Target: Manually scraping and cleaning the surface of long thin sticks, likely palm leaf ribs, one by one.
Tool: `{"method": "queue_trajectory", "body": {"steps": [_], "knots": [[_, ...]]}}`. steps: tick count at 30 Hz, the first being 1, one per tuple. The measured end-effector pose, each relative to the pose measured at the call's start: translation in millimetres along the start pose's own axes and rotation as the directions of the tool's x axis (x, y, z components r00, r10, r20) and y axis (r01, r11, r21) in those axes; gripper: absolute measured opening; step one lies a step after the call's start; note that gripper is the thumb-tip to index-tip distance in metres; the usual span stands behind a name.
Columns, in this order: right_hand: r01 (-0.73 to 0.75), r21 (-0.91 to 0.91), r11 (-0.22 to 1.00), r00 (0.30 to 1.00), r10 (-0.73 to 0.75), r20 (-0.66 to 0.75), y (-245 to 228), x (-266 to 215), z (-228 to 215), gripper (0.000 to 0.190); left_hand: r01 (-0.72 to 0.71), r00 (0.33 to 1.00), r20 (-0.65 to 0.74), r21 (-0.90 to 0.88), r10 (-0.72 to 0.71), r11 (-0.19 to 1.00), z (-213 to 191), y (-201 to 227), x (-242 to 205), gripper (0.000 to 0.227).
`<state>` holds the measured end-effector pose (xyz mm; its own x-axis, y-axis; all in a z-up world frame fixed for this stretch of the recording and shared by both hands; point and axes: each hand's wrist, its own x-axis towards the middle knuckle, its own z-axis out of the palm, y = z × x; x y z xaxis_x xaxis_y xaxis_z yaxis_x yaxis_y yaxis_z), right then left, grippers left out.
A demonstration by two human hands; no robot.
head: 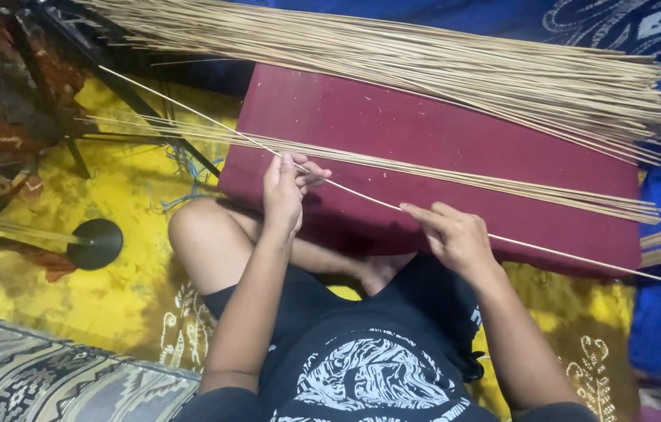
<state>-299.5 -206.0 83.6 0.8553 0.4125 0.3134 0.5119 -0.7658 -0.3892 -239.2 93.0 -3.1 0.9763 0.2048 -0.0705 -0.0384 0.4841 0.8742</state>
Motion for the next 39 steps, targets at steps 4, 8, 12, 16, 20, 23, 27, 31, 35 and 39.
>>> {"method": "queue_trajectory", "body": {"steps": [4, 8, 12, 16, 20, 23, 27, 31, 35, 39], "knots": [[0.012, -0.055, 0.998, 0.999, -0.010, 0.034, 3.2, -2.9, 3.1, 0.033, -0.031, 0.999, 0.018, 0.061, 0.030, 0.998, -6.9, 2.0, -0.7, 0.037], [0.027, -0.068, 0.997, 0.997, -0.022, 0.071, 6.2, -1.7, 3.5, 0.034, 0.007, 1.000, 0.024, 0.117, -0.010, 0.993, -8.5, 7.2, -5.1, 0.036], [0.034, -0.104, 0.994, 0.995, -0.024, 0.093, 10.8, 3.2, 4.5, 0.034, 0.021, 0.999, 0.023, 0.141, -0.025, 0.990, -12.4, 5.8, -3.7, 0.035], [0.041, -0.132, 0.990, 0.996, -0.030, 0.087, 24.4, 4.6, 12.5, 0.034, 0.047, 0.999, 0.018, 0.114, -0.049, 0.992, -13.7, 3.6, -7.5, 0.035], [0.027, -0.186, 0.982, 0.996, -0.011, 0.085, 13.4, 16.0, 8.8, 0.036, 0.078, 0.997, -0.031, 0.042, -0.077, 0.996, -7.0, 5.8, -13.1, 0.035], [0.064, -0.227, 0.972, 0.995, -0.044, 0.092, -14.2, 31.1, 9.5, 0.038, 0.100, 0.994, -0.042, -0.014, -0.100, 0.995, 2.8, 4.1, -22.8, 0.035], [0.118, -0.197, 0.973, 0.993, -0.109, 0.053, -39.0, 50.1, 13.8, 0.038, 0.104, 0.995, 0.009, -0.029, -0.104, 0.994, 6.7, 4.2, -28.4, 0.036], [0.173, -0.152, 0.973, 0.983, -0.160, 0.095, -41.5, 50.9, 17.5, 0.035, 0.096, 0.995, 0.023, 0.041, -0.097, 0.995, -8.7, 6.9, -27.5, 0.037], [0.153, -0.139, 0.978, 0.987, -0.143, 0.078, -38.9, 46.5, 27.5, 0.037, 0.082, 0.997, 0.011, 0.056, -0.082, 0.995, -11.7, 2.1, -30.8, 0.036], [0.124, -0.117, 0.985, 0.989, -0.113, 0.097, -44.0, 44.0, 22.4, 0.039, 0.079, 0.997, 0.017, 0.054, -0.080, 0.995, -11.4, -5.1, -30.9, 0.035]]}}
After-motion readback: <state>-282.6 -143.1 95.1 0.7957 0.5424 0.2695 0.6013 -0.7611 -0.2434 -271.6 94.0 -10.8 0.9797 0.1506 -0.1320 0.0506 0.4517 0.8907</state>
